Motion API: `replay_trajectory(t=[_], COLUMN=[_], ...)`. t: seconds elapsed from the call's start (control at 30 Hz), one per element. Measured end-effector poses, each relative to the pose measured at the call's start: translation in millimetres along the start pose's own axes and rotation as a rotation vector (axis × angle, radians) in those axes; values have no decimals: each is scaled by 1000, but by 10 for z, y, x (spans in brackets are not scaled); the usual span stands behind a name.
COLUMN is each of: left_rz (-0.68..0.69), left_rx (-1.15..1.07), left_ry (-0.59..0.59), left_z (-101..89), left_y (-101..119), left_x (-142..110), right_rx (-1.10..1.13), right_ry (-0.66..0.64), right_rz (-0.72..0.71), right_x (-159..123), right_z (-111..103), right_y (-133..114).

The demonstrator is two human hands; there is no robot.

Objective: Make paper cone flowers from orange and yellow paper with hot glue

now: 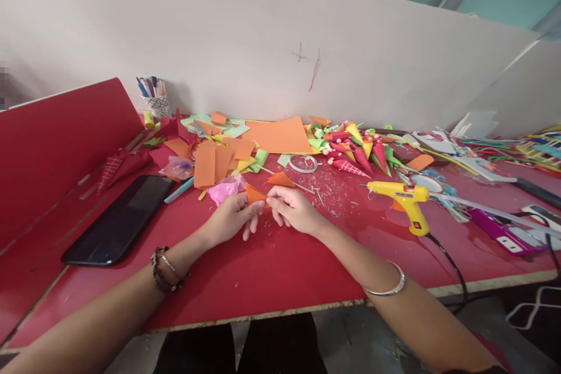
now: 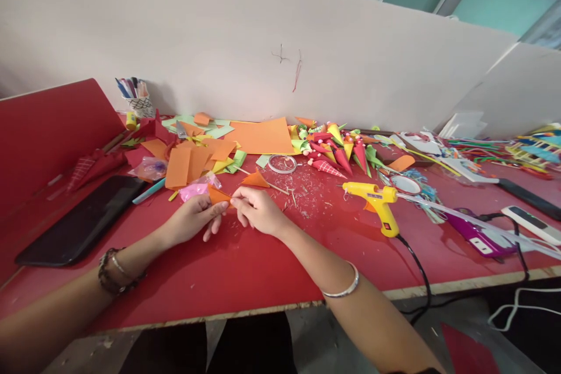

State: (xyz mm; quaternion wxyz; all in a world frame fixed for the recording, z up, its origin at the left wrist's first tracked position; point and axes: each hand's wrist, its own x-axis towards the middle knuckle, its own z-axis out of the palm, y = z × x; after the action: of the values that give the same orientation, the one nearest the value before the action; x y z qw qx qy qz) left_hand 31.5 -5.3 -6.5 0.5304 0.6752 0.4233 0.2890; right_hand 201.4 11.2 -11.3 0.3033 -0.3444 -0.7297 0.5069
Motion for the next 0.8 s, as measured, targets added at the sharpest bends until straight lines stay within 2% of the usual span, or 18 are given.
replay_trajectory(t=[0.3, 0.4, 0.6, 0.67, 0.8], left_rz=[-84, -64, 179, 207, 233], left_rx=[45, 99, 353, 387, 439], left_ry=[72, 92, 430, 419, 238], left_z=[0, -7, -106, -132, -140], left_y=[-30, -12, -54, -78, -112], left_x=[-12, 1, 54, 62, 58], right_rx=[2, 45, -22, -86, -253], right_ry=[-89, -99, -69, -40, 14], right_rz=[10, 39, 106, 101, 57], right_x=[12, 11, 9, 4, -28], right_z=[-8, -14, -18, -9, 3], right_y=[28, 27, 18, 20, 7])
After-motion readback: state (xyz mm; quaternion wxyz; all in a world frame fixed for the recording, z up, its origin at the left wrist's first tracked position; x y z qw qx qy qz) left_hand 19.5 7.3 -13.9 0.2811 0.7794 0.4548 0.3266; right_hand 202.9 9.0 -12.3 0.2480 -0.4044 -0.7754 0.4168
